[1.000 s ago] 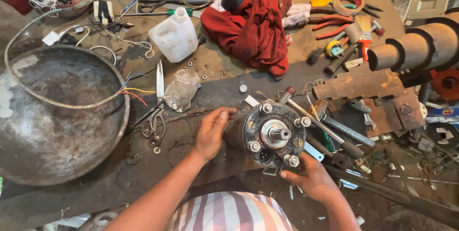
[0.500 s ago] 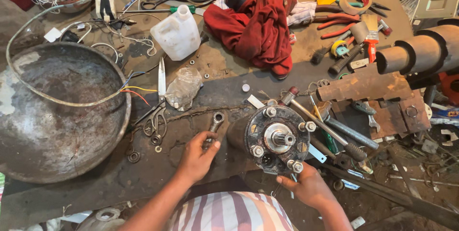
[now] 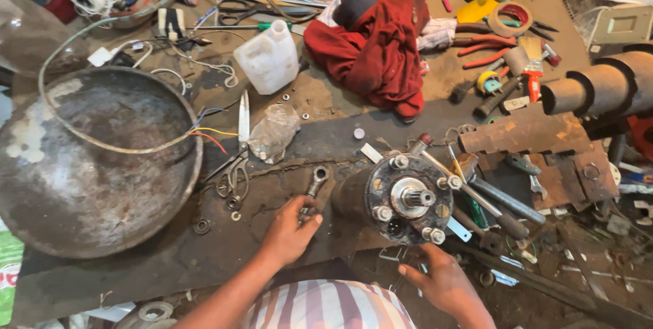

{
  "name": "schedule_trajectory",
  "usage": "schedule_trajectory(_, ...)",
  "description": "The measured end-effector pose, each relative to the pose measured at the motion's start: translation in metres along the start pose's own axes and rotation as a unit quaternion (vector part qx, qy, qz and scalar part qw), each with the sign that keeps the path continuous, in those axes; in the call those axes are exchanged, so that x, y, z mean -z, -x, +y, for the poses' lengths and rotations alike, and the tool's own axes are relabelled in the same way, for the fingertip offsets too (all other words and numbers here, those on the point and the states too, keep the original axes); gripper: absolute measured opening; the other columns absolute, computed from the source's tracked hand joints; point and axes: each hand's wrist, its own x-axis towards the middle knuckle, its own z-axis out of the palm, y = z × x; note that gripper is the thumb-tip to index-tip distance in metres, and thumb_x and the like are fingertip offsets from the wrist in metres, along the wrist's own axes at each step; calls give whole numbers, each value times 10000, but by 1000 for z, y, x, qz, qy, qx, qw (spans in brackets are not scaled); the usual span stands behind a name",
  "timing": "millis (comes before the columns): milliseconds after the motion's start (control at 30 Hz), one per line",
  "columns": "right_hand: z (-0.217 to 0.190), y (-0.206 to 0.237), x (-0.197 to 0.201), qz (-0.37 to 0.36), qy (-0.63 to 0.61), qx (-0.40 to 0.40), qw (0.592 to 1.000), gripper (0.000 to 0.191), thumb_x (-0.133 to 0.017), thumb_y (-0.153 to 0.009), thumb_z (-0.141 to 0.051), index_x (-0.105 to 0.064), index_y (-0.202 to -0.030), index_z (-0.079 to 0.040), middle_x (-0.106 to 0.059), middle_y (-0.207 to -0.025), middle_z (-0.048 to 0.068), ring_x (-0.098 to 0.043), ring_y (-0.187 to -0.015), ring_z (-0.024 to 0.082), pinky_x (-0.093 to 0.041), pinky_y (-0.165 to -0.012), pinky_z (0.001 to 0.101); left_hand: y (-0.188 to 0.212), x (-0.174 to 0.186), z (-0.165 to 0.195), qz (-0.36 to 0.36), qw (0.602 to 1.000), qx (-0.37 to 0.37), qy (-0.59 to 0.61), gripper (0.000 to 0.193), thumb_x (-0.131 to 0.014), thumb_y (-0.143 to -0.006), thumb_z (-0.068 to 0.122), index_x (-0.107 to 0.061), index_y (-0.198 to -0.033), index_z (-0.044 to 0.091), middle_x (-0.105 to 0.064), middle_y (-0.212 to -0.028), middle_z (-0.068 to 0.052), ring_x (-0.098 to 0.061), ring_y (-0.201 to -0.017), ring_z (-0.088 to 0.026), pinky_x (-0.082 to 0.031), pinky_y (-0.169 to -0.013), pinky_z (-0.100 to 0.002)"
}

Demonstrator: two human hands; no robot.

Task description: The person applies grease to small metal components and inserts them into a cylindrical motor housing. They use a screwdriver and hammer to secure the components in place. The person repeats this process for multiple components.

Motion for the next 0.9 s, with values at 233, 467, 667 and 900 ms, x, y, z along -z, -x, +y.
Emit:
schedule_trajectory(233,22,9,-10,38,-1,34,999,690,-851,-749,-360,-617,-1355,-127,-759,-1163,113,-724,-1116,255,-546,-966,374,-56,21,32,16,1000,3,-9,348,-734,-857,267,-665,-1112,42,-742,-951,-102,-730,-773,-223,-567,-728,-375)
schedule_trajectory(467,56,24,-20,15,-87,-64,994,650,-869,-779,-340,-608,-1339,-137,-789,-1180,94,-777,-1111,206,-599,-983,368,-83,25,62,2,991,-27,-131,464,-776,-825,322,-645,-1171,42,-734,-957,-158,-707,-917,-337,-550,-797,-447)
schedule_trajectory(667,64,34,-26,24,-57,-72,995,665,-896,-768,-374,-622,-1328,-142,-799,-1163,95,-774,-1127,206,-564,-1025,371,-83,35,62,-18,986,27,-162,611,-757,-833,323,-552,-1347,63,-740,-968,-175,-705,-980,-380,-544,-864,-485)
schedule_trajectory(900,51,41,-27,25,-30,-61,997,675,-877,-769,-420,-625,-1339,-161,-772,-1200,67,-742,-1146,191,-567,-998,377,-105,70,59,188,967,-46,-166,828,-790,-789,286,-409,-1464,-5,-591,-1278,-267,-585,-1154,-458,-485,-959,-501)
